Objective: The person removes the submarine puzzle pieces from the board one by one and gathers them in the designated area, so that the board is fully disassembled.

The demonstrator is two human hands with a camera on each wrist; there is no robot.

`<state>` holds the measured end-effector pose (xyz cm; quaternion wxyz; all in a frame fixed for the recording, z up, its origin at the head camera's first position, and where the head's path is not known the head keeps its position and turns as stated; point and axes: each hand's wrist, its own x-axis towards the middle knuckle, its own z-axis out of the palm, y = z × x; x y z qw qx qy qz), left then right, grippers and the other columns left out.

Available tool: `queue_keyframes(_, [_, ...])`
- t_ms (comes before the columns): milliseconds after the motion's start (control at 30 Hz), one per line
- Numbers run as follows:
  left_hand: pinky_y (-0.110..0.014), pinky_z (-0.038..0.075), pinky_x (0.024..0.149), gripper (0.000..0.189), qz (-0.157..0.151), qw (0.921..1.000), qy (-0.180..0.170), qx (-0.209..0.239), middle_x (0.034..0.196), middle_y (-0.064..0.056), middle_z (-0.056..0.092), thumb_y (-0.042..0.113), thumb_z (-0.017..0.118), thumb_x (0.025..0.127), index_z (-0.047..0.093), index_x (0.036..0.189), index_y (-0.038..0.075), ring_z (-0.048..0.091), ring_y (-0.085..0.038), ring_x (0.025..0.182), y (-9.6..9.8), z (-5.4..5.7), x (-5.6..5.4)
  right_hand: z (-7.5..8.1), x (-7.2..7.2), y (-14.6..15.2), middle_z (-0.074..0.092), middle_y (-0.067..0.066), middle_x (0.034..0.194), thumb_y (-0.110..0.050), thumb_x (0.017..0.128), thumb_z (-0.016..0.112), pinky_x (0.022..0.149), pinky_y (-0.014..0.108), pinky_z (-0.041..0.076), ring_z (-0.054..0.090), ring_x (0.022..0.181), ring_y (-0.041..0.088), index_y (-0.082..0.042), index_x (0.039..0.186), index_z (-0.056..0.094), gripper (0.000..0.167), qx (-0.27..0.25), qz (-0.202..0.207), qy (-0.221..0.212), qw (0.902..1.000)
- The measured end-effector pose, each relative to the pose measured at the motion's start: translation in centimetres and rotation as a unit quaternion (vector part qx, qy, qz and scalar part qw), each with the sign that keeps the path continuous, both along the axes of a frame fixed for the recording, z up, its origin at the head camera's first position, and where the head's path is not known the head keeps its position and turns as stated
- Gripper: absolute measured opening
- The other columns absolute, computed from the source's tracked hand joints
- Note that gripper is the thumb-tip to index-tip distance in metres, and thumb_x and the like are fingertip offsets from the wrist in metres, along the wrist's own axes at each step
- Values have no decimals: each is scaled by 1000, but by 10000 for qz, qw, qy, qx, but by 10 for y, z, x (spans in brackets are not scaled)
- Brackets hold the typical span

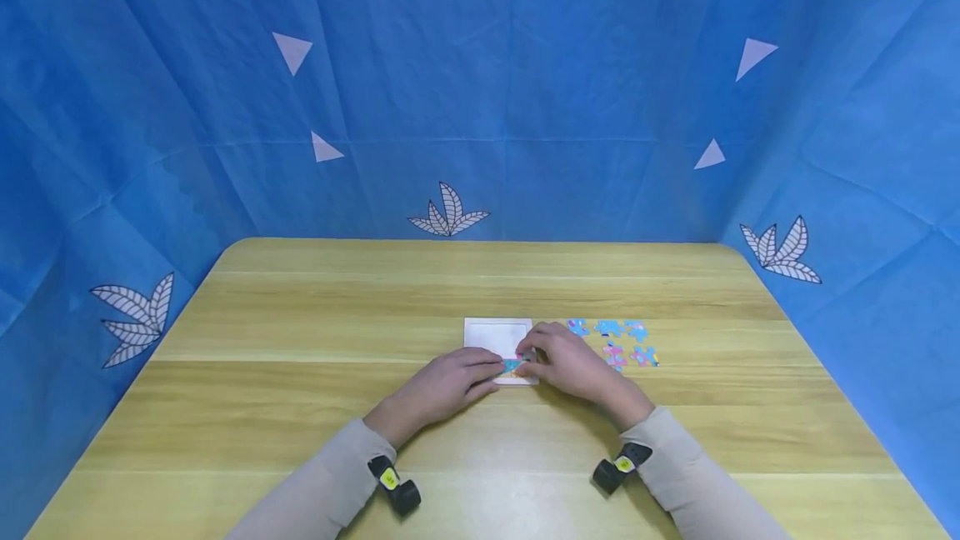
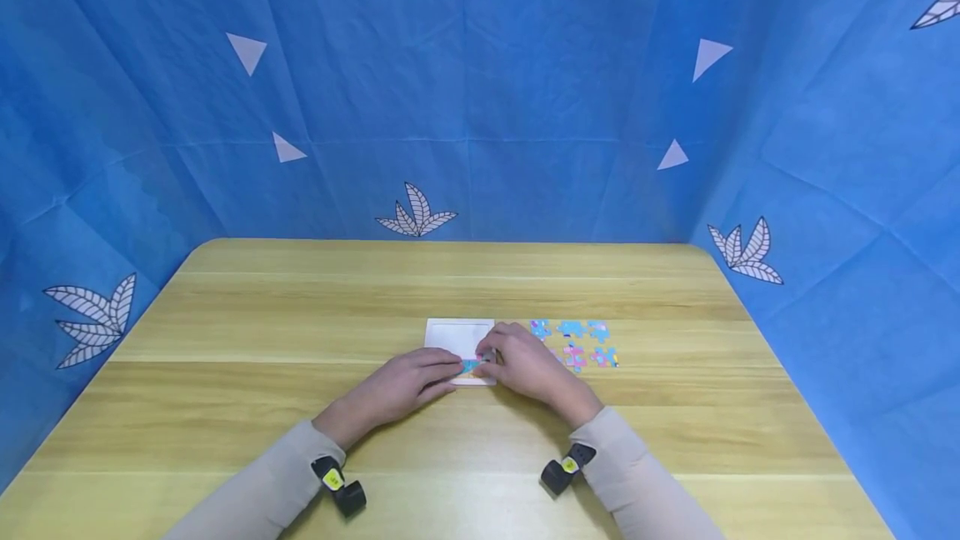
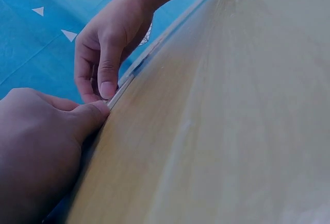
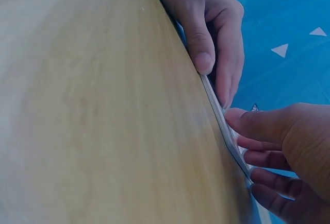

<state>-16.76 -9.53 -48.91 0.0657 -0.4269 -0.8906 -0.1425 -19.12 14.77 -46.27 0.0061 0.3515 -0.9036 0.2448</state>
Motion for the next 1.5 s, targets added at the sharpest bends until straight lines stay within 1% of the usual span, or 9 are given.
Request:
queue_keyframes(167, [-30,42,107,37,12,10000,80,50,132,1,60,33,55,101,64,131,14,54,-16,123,0,0,1,-1,1,-3,58,-5,90,-28,87,76,78,35,48,52,86,14,-11,102,69,23,19,-170,-97,9998])
queue_keyframes(467, [-31,43,106,36,80,9999,88,105,132,0,61,33,57,100,65,129,14,55,-16,122,0,1,1,1,2,-5,55,-4,85,-27,87,75,71,31,45,49,80,12,-11,101,68,22,-62,-275,-194,9994])
queue_keyframes(700, [-30,43,106,36,89,9999,78,93,131,1,61,33,56,100,65,129,14,55,-15,122,0,0,2,1,2,-7,62,-8,86,-22,89,74,72,29,51,56,78,8,-12,100,68,16,-192,-395,-449,9980])
queue_keyframes(833, [-30,42,106,36,138,9999,-4,43,132,1,61,34,55,101,65,130,15,55,-15,122,0,-1,3,0,2,-7,62,-12,81,-19,91,72,70,28,52,59,75,4,-14,96,67,10,-309,-428,-642,9965])
queue_keyframes(1033, [-29,41,107,37,167,9998,-76,13,133,2,60,35,54,101,64,131,15,54,-14,123,0,-1,4,0,3,-6,63,-12,79,-17,91,71,67,25,52,59,73,3,-14,96,66,8,-389,-374,-596,9968])
queue_keyframes(1133, [-30,41,107,36,138,9999,-61,72,132,2,61,34,55,101,65,130,14,54,-15,123,-1,0,4,1,4,-5,63,-12,80,-15,92,70,68,25,52,59,74,2,-14,98,64,9,-500,-303,-655,9961])
queue_keyframes(1300, [-29,41,107,36,120,9998,-83,105,132,2,61,33,55,101,65,130,14,54,-14,123,0,1,3,1,4,-3,64,-9,83,-14,94,67,68,26,51,58,73,4,-15,98,61,7,-829,-203,-911,9922])
queue_keyframes(1400, [-29,41,107,36,123,9999,-62,87,132,1,61,33,55,101,65,130,14,54,-15,123,0,1,3,1,3,-1,64,-8,83,-14,94,67,69,26,51,58,74,5,-14,98,62,7,-1034,-231,-968,9896])
queue_keyframes(1500, [-30,41,108,37,146,9999,-57,53,133,1,60,34,55,101,64,130,14,54,-15,123,0,1,2,0,1,2,64,-8,83,-15,93,68,70,26,52,58,75,6,-15,99,63,7,-1126,-297,-933,9888])
